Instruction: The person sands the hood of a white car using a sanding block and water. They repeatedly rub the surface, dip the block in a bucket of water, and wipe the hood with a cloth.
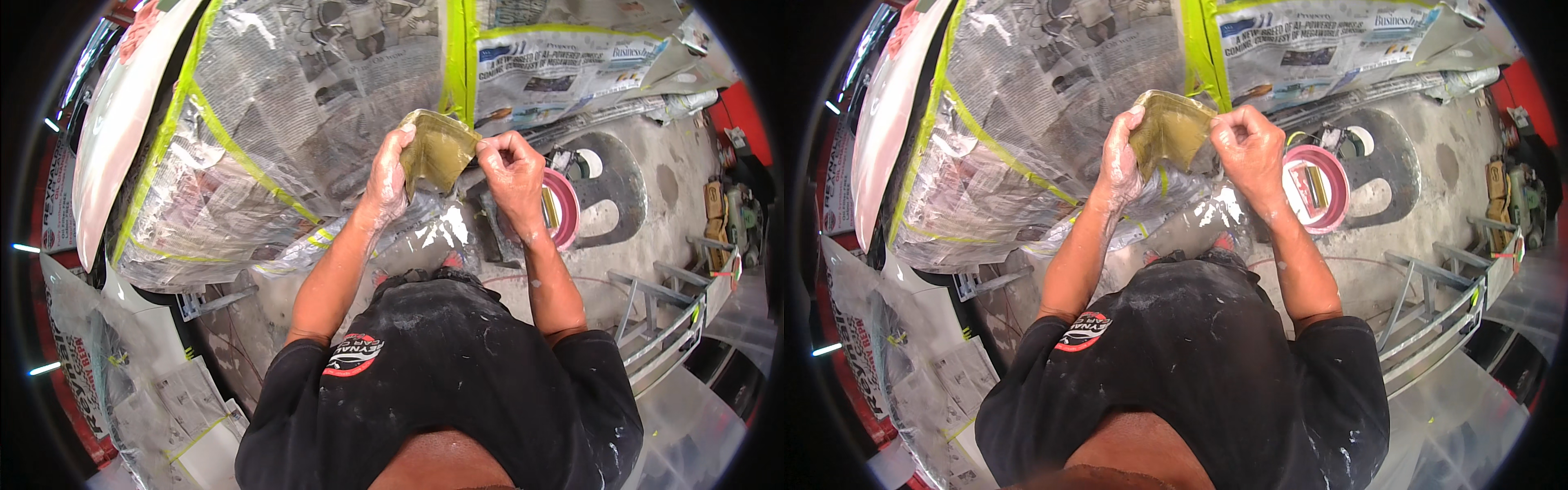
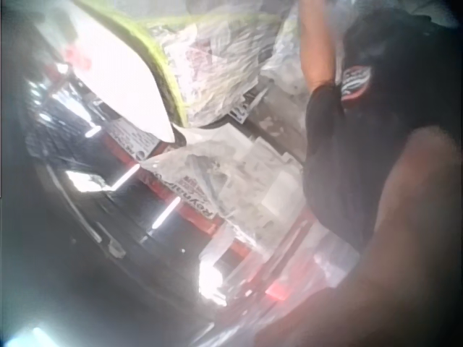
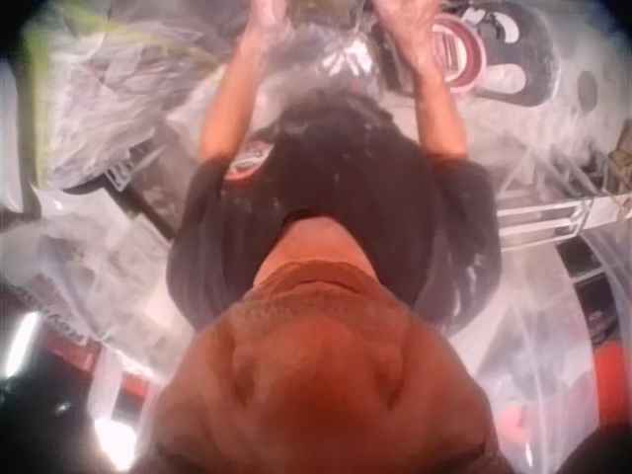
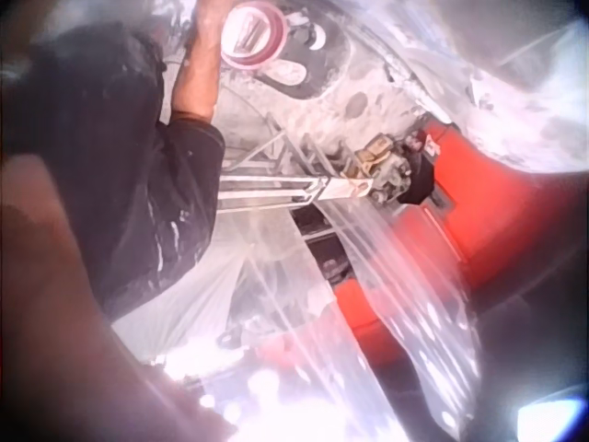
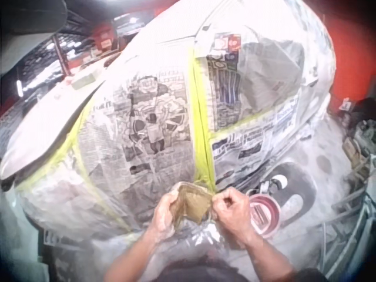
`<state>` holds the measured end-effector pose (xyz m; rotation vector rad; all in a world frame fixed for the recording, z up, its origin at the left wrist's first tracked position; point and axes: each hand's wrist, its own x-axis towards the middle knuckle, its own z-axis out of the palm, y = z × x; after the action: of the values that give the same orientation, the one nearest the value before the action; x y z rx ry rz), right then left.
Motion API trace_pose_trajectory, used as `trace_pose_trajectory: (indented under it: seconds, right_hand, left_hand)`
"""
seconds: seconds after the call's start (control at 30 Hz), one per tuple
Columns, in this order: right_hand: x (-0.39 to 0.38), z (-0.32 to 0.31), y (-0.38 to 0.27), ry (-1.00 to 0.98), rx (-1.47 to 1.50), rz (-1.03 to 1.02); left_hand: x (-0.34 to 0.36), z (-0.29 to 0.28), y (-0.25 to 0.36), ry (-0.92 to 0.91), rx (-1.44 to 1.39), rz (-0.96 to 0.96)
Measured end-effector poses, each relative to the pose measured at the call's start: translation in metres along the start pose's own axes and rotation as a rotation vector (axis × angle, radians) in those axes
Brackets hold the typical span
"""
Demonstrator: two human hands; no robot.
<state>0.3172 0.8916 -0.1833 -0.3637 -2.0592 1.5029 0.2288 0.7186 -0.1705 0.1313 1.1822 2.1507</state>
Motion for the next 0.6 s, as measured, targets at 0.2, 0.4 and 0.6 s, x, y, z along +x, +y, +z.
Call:
trace_pose_trajectory:
  seconds: [0.2, 0.4, 0.6]
  right_hand:
    - [-0.011, -0.03, 0.027, 0.096, -0.286, -0.076]
    - [-0.016, -0.086, 0.067, 0.134, -0.276, -0.004]
    - [-0.025, -0.116, 0.083, 0.033, -0.363, -0.119]
  left_hand:
    - [0.018, -0.003, -0.026, -0.005, -0.043, -0.199]
    - [0.056, -0.033, -0.04, -0.251, 0.006, -0.246]
    - [0.08, 0.05, -0.108, -0.383, 0.343, -0.347]
